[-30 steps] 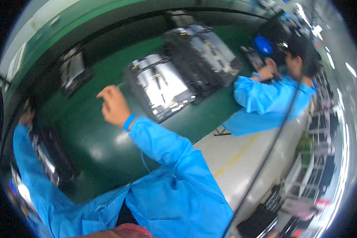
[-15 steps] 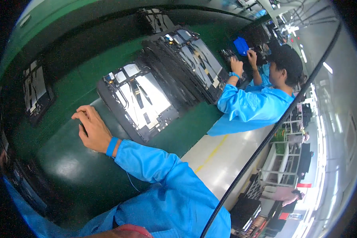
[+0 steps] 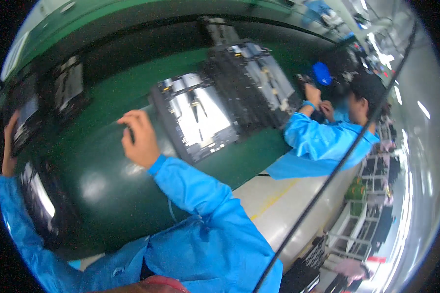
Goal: The person assembles electronic tablets on a conveyor belt by connecting internal ribbon cables and pressing down adhesive strips by hand.
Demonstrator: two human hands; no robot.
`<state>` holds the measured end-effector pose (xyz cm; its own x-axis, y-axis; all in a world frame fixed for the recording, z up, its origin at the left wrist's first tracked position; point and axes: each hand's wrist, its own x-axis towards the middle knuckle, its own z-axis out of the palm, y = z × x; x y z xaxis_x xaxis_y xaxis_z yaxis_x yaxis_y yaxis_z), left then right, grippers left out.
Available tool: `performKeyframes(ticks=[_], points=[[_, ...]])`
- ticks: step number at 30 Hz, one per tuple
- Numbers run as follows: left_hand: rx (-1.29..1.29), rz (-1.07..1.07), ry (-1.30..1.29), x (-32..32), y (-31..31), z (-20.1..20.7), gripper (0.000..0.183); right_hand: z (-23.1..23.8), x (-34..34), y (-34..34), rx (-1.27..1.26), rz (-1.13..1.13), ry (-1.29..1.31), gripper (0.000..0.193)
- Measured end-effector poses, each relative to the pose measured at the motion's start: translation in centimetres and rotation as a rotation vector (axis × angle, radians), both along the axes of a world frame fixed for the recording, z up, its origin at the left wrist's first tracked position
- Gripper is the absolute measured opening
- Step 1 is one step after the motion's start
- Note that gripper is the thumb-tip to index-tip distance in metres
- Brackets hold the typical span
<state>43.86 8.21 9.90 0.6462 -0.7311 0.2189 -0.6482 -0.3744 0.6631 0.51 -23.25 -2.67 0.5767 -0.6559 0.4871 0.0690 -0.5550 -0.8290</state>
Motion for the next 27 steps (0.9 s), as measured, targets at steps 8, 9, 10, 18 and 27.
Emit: performKeyframes(ticks=[8, 9, 10, 18, 27], points=[[-0.050, 0.280, 0.772, -31.4, -11.3, -1.7, 0.079, 0.8, -3.6, -1.3, 0.165, -0.071, -0.103, 0.023], [-0.047, 0.286, 0.767, -33.7, -10.6, -3.9, 0.071, 1.4, -3.8, -1.5, 0.173, -0.032, -0.114, 0.025], [-0.039, 0.266, 0.714, -36.0, -9.7, -4.6, 0.066, 2.4, -4.0, -1.3, 0.172, 0.013, -0.126, 0.026], [-0.047, 0.253, 0.825, -45.1, -2.1, -6.7, 0.046, 4.3, -3.0, 2.2, -0.378, 0.507, 0.307, 0.032], [0.000, 0.257, 0.380, -39.8, 0.0, -6.5, 0.047, 3.5, -3.3, 4.1, -0.304, 0.630, 0.318, 0.014]])
